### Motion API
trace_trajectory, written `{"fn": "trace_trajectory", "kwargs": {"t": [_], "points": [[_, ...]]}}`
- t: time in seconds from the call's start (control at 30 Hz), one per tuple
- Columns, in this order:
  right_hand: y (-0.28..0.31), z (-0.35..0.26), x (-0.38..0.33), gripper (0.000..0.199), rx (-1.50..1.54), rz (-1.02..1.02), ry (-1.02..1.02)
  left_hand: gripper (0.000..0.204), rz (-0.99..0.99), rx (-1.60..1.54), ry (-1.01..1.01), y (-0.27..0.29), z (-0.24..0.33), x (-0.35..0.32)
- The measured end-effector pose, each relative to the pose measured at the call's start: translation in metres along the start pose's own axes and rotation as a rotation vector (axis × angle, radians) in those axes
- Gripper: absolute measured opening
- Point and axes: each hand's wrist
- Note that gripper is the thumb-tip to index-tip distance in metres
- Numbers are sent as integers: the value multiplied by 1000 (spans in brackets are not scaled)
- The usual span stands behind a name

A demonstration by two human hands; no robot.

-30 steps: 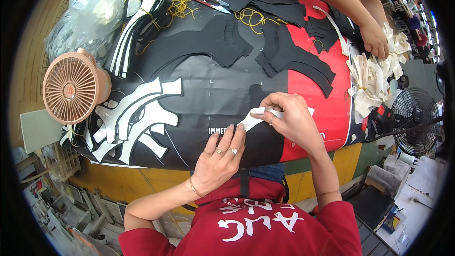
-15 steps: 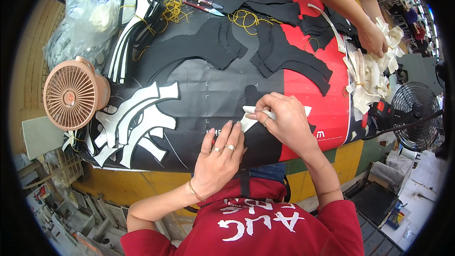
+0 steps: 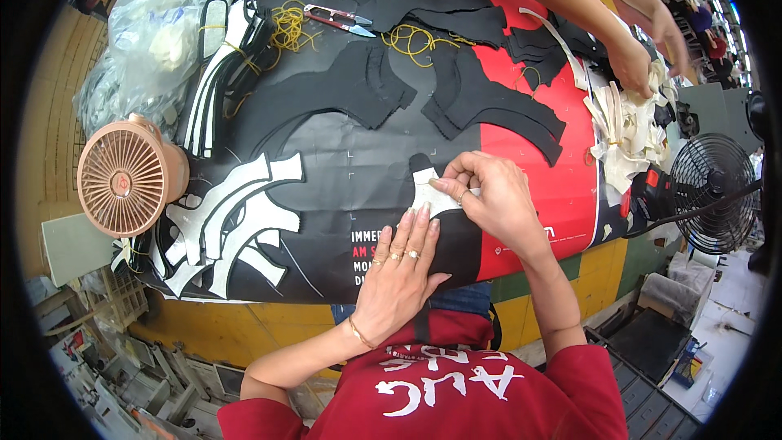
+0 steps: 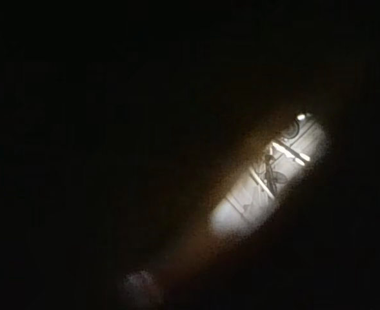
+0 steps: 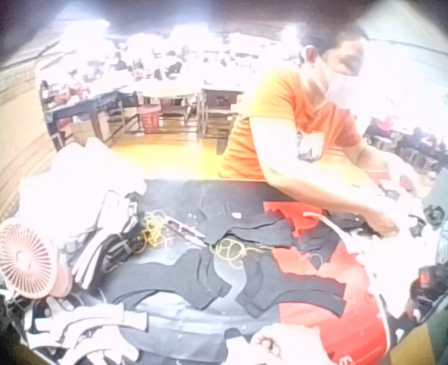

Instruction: The person repeatedly picks white fabric pieces and aligns them onto black fabric pieces on a shared table, pressing them into place. A coworker across the table performs similar actions. The camera wearer handles pieces one at a time and places them on the table.

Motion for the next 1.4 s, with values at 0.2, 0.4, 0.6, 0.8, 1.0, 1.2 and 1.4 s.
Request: {"fn": "trace_trajectory", "kwargs": {"t": [0.2,0.4,0.6,0.8,1.0,1.2,1.4], "points": [[-3,-1,-4,34,-18,5,2,78,-27,-61,5,1,1,2],[-6,0,-5,35,-26,31,15,77,-25,-19,19,1,2,1],[-15,2,-9,33,-22,88,23,68,11,-149,38,7,3,1],[-20,2,-16,36,-54,170,88,35,218,-244,62,25,-32,20],[-19,4,-16,36,-61,172,119,34,221,-181,49,19,-51,51],[-18,4,-17,35,-61,168,132,50,205,-74,67,20,-59,51],[-19,4,-16,38,-55,190,138,40,406,-260,119,20,-60,57]]}}
Point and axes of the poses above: each hand's wrist, its own x-axis towards the middle knuckle, its own y-axis out of the back of the hand, z = x × y, and after that the axes turned 7 degrees about x, right-handed
